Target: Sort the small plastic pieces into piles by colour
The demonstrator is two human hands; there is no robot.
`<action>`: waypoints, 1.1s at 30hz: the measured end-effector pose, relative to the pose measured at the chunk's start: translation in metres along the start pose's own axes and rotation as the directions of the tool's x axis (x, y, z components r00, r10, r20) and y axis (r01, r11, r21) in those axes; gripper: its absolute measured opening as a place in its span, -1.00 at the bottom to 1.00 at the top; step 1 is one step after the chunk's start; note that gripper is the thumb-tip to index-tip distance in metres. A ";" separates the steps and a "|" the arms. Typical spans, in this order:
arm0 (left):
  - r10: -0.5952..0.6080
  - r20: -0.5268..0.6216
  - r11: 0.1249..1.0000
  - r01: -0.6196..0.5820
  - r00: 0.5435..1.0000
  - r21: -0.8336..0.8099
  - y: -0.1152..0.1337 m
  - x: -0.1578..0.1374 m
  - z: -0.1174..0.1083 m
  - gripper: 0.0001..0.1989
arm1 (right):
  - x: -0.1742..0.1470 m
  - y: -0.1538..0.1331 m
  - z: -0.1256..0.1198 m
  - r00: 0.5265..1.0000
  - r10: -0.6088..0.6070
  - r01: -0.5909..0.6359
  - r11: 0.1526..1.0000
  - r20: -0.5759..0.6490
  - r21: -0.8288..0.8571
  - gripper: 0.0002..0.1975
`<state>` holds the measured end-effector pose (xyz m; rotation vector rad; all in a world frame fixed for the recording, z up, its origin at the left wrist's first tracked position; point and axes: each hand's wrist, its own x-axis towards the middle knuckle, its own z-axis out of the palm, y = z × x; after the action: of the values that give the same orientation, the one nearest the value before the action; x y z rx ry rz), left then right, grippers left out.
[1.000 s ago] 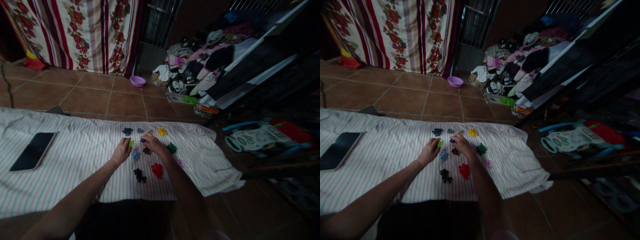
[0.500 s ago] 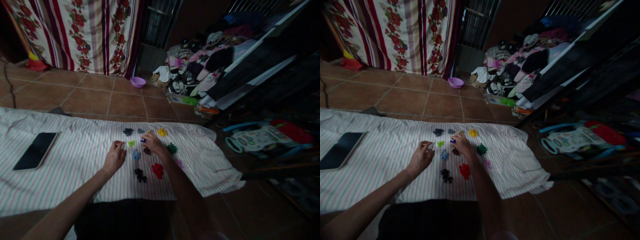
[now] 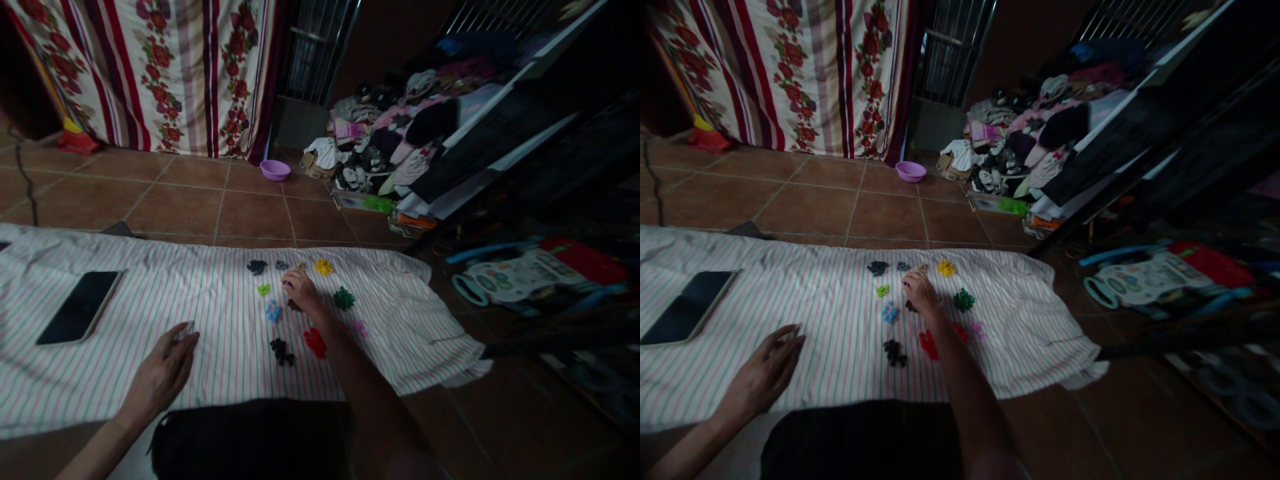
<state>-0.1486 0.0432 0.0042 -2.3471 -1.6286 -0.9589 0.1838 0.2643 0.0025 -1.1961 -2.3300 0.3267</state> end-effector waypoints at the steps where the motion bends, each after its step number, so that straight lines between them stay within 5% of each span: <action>1: 0.004 -0.014 1.000 -0.004 1.000 0.011 -0.004 -0.003 -0.001 -0.72 | 0.000 0.001 0.000 1.000 0.005 -0.005 1.000 0.002 0.007 -0.81; 10: -0.079 -0.028 0.996 0.080 0.997 0.043 -0.010 0.005 -0.002 -0.77 | -0.002 0.003 -0.002 0.997 0.069 -0.070 0.998 0.020 0.012 -0.75; 23: 0.003 -0.014 0.991 -0.002 1.000 0.131 -0.007 0.018 -0.002 -0.82 | -0.002 0.010 -0.007 1.000 0.005 -0.005 1.000 0.023 -0.005 -0.72; 28: -0.015 0.005 0.990 0.014 1.000 0.141 -0.006 0.020 -0.002 -0.82 | 0.000 -0.017 -0.010 1.000 -0.008 0.008 1.000 -0.005 -0.020 -0.71; 33: -0.032 -0.005 0.989 0.032 0.999 0.146 -0.005 0.020 -0.001 -0.81 | 0.006 -0.061 0.005 0.993 -0.026 0.028 0.999 0.118 -0.015 -0.79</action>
<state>-0.1490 0.0604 0.0150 -2.2294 -1.6787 -0.8179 0.1360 0.2338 0.0261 -1.1815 -2.4524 0.3781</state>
